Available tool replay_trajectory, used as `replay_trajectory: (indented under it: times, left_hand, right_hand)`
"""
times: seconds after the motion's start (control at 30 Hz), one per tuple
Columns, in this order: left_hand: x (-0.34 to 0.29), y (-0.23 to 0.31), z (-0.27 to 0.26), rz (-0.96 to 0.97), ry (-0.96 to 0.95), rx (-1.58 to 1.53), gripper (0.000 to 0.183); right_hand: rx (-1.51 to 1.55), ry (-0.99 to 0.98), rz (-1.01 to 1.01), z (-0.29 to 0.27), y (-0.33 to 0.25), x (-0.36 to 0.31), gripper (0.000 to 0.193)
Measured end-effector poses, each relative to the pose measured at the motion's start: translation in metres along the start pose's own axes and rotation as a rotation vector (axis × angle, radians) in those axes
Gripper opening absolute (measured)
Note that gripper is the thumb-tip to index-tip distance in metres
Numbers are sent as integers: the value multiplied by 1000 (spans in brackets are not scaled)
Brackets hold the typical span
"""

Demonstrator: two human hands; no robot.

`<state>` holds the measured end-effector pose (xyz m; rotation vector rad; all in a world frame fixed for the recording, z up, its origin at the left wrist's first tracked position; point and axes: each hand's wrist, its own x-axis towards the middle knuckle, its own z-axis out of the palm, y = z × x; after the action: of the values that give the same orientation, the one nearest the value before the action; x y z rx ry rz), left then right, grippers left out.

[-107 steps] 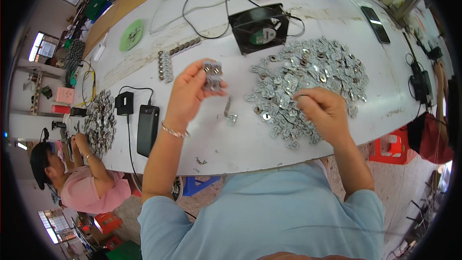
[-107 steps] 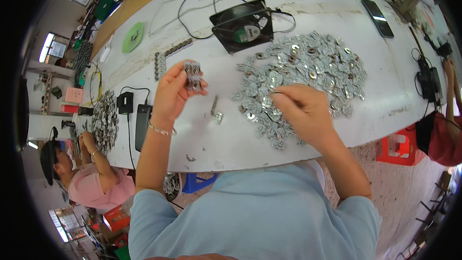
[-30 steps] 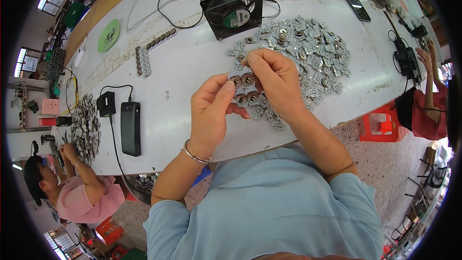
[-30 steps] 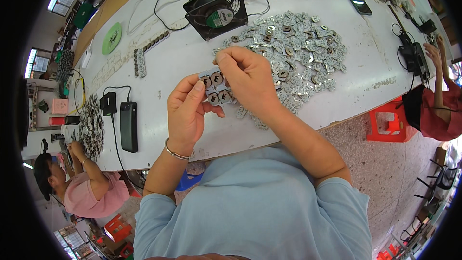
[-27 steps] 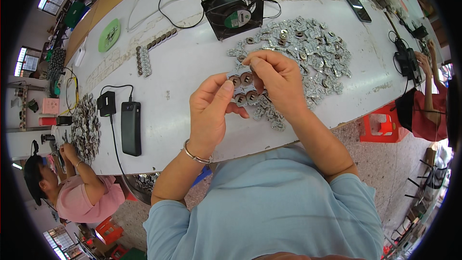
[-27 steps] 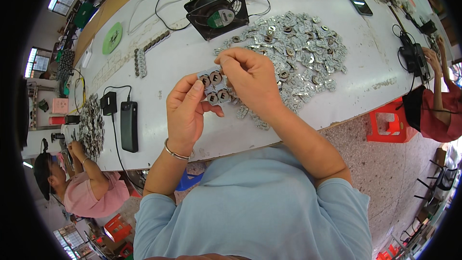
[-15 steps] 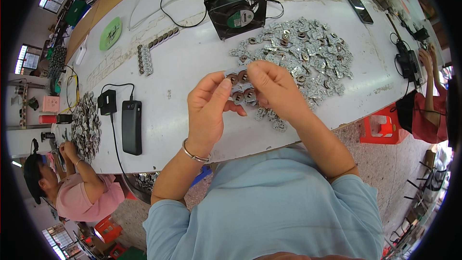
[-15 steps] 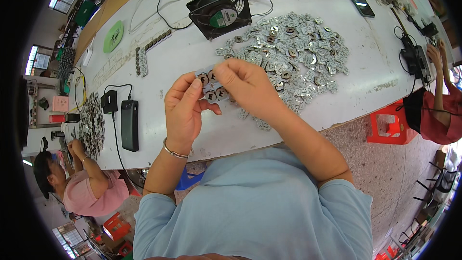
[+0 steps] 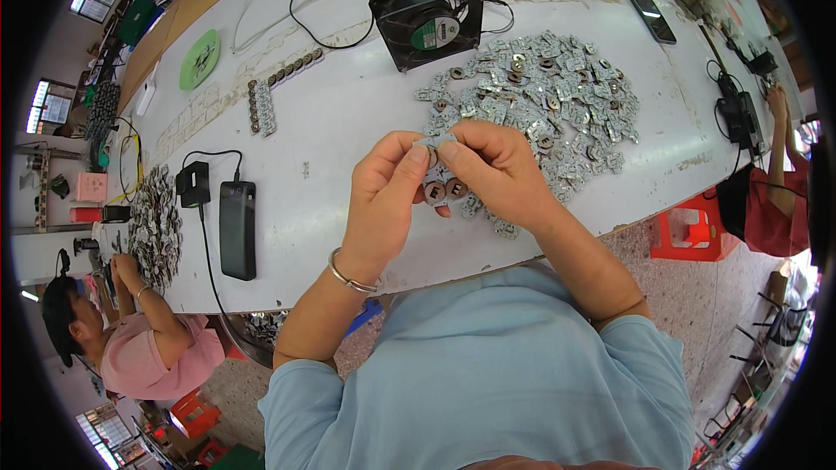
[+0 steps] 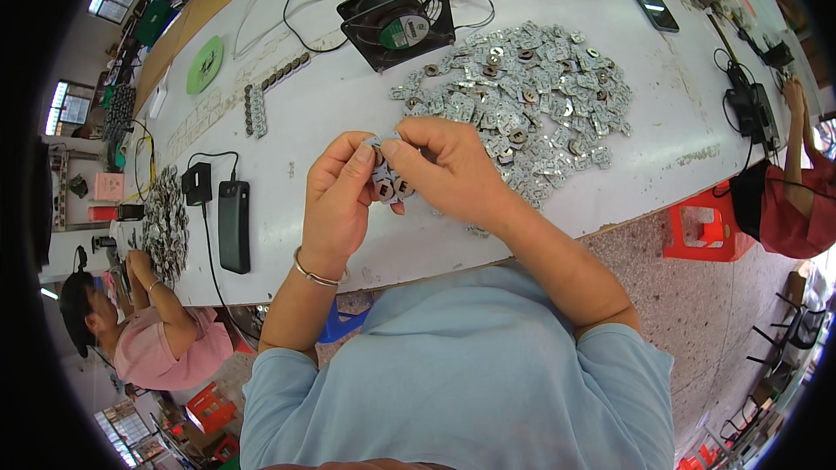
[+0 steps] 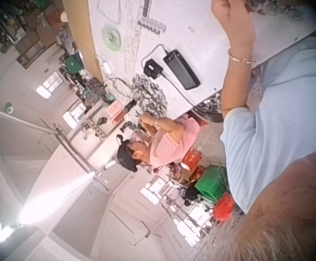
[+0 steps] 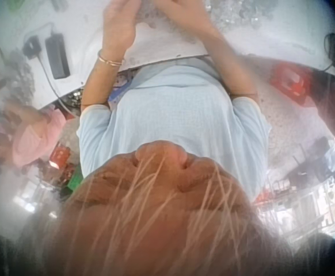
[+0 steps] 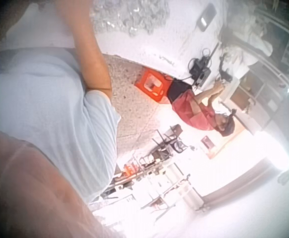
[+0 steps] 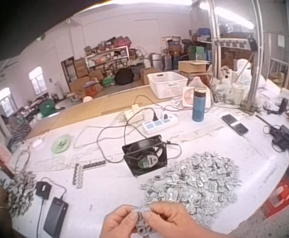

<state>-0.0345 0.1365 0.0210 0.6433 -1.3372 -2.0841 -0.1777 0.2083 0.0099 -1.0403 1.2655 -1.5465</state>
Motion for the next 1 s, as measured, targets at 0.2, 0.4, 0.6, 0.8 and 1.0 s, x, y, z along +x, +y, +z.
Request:
replay_trajectory:
  times: [0.2,0.4,0.6,0.8,1.0]
  left_hand:
    - [0,3,-1,-9,-43,18,20]
    - [-1,6,4,-18,-33,2,21]
    - [-2,4,4,4,-40,-1,20]
    - [-2,4,3,5,-58,7,19]
    - [0,5,2,28,-25,72,18]
  right_hand:
    - [94,-70,28,-1,-3,0,25]
    - [172,-89,-2,2,-4,-1,22]
    - [166,-102,16,1,-3,0,22]
    - [213,-129,29,1,-2,-2,23]
    - [-155,-51,-104,-7,-2,1,24]
